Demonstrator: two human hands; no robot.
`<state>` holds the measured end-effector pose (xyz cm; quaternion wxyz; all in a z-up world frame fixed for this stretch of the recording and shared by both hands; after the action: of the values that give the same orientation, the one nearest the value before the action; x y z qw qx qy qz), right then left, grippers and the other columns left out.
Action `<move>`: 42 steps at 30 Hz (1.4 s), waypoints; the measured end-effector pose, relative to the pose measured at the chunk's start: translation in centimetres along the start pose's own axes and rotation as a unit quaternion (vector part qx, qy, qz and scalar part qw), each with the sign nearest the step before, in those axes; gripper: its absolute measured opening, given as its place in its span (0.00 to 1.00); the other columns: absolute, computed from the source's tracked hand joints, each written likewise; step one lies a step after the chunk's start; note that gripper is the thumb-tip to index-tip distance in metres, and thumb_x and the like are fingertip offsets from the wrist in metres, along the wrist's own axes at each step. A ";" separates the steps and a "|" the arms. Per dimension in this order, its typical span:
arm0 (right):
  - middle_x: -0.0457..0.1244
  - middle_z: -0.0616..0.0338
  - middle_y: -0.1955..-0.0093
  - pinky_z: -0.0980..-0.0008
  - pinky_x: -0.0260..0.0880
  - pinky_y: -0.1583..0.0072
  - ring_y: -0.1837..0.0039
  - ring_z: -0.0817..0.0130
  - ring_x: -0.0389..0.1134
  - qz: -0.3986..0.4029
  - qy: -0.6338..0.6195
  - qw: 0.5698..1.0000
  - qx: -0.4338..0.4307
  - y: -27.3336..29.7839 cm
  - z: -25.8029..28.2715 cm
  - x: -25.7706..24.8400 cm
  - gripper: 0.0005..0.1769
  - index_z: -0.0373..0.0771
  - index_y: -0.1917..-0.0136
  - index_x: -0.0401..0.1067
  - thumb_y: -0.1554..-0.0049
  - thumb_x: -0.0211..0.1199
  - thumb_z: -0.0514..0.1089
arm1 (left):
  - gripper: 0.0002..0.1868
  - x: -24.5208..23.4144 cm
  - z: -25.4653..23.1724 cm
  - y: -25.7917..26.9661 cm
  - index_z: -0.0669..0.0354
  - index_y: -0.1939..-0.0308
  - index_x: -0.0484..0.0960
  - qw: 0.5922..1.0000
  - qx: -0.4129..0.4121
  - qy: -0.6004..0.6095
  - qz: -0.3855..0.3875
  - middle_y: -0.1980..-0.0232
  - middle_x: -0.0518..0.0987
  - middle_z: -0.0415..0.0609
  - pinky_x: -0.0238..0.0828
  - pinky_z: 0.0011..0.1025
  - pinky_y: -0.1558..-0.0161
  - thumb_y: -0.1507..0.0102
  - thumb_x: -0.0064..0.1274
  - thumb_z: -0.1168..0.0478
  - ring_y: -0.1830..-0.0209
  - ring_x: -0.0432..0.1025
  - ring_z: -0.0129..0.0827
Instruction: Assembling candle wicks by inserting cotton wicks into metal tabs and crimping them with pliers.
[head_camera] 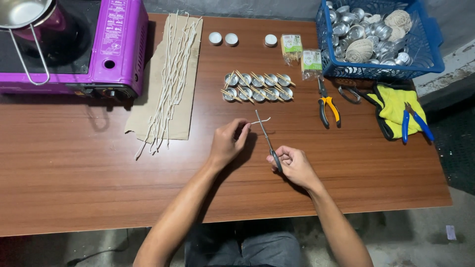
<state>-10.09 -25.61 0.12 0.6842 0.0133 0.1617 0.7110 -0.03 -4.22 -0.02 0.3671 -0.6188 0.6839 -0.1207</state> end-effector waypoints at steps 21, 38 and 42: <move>0.69 0.53 0.72 0.81 0.64 0.71 0.73 0.78 0.65 0.003 -0.005 1.000 -0.002 0.2 1.0 0.2 0.11 0.33 0.59 0.77 0.45 0.72 0.44 | 0.02 -0.1 -0.5 -0.2 0.56 0.59 0.84 1.000 0.004 0.012 0.009 0.70 0.85 0.51 0.78 0.32 0.69 0.35 0.59 0.65 0.70 0.81 0.44; 0.68 0.54 0.74 0.80 0.64 0.70 0.72 0.75 0.67 0.000 0.014 1.000 0.001 0.3 1.2 0.4 0.13 0.34 0.62 0.75 0.43 0.70 0.45 | 0.03 0.6 0.1 0.0 0.56 0.57 0.84 0.999 -0.018 -0.017 0.046 0.69 0.85 0.53 0.79 0.34 0.66 0.34 0.58 0.64 0.67 0.82 0.46; 0.68 0.54 0.75 0.80 0.63 0.69 0.72 0.75 0.66 0.002 0.027 1.000 -0.002 0.4 1.5 0.3 0.13 0.33 0.63 0.74 0.42 0.69 0.45 | 0.03 0.4 -0.2 -0.2 0.57 0.57 0.83 0.998 -0.023 -0.032 0.051 0.69 0.85 0.54 0.79 0.35 0.67 0.34 0.58 0.63 0.67 0.82 0.47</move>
<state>-10.15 -25.03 1.62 0.6780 -0.0072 0.1785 0.7130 0.01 -4.65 0.08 0.3805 -0.5948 0.7051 -0.0663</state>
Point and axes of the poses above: each hand's wrist, its own y-axis away from the middle knuckle, its own x-axis out of the palm, z = x × y, the point moved 1 cm from there along -y, towards the middle knuckle
